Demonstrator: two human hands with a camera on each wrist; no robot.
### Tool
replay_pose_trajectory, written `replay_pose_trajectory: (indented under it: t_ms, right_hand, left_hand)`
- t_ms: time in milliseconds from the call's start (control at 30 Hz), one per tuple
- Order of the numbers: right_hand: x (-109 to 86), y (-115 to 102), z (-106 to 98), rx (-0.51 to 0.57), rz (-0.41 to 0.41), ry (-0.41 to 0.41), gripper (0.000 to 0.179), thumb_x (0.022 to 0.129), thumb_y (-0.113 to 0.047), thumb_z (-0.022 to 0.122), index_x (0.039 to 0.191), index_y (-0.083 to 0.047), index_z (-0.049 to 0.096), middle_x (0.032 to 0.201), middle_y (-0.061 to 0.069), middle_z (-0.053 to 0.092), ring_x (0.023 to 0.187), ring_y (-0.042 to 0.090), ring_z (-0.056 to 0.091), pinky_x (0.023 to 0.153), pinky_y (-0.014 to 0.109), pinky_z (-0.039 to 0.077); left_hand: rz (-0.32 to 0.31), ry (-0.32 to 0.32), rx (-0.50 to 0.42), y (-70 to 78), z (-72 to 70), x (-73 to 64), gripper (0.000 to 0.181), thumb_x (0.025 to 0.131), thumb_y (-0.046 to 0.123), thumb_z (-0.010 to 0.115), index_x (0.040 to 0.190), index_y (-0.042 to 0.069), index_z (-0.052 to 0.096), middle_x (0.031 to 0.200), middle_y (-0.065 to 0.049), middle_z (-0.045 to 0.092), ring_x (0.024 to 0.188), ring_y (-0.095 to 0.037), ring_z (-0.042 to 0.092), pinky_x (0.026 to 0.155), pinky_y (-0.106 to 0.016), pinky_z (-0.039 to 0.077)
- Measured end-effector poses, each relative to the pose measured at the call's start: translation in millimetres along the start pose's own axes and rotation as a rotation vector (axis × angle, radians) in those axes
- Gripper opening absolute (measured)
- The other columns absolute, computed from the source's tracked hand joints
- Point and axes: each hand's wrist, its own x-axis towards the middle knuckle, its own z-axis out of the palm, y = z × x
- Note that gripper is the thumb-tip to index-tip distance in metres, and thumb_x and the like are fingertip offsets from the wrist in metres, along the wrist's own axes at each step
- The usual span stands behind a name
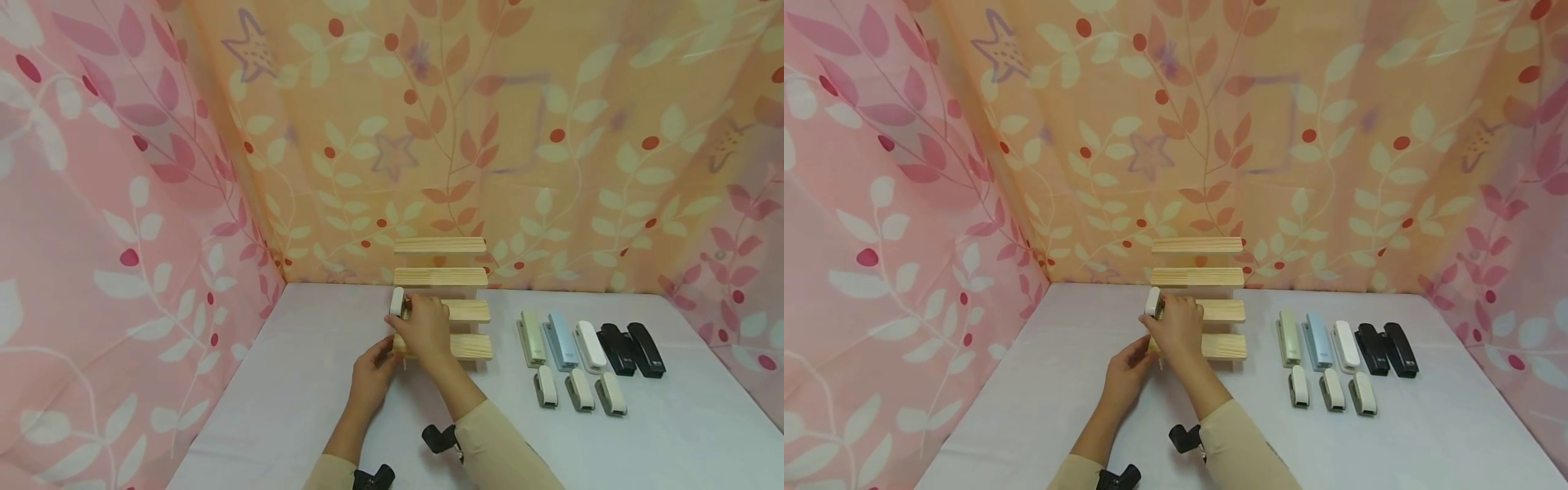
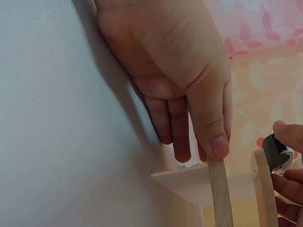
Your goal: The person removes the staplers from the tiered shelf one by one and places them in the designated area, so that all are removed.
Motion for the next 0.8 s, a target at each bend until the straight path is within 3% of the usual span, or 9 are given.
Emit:
replay_pose_trajectory:
  t_ms: [200,800]
  right_hand:
    - [1.2,1.3,1.9,-0.007,0.006,-0.006,0.059,0.08,-0.049,0.085,0.125,-0.012,0.071,0.104,0.0,0.076,0.105,0.028,0.061,0.087,0.042,0.042]
    - [1.6,7.0,-7.9,0.058,-0.044,-0.018,0.041,0.083,-0.031,0.085,0.117,-0.01,0.075,0.106,0.006,0.078,0.097,0.028,0.065,0.086,0.044,0.047]
  left_hand:
    - [-0.001,-0.004,0.02,-1.9,-0.2,0.8,0.052,0.091,0.033,0.079,0.137,0.015,0.066,0.132,-0.002,0.07,0.131,-0.022,0.06,0.112,-0.046,0.049]
    - [-0.003,0.004,0.015,-1.9,-0.2,0.3,0.054,0.089,0.034,0.081,0.138,0.017,0.066,0.131,0.0,0.07,0.131,-0.021,0.06,0.117,-0.047,0.043]
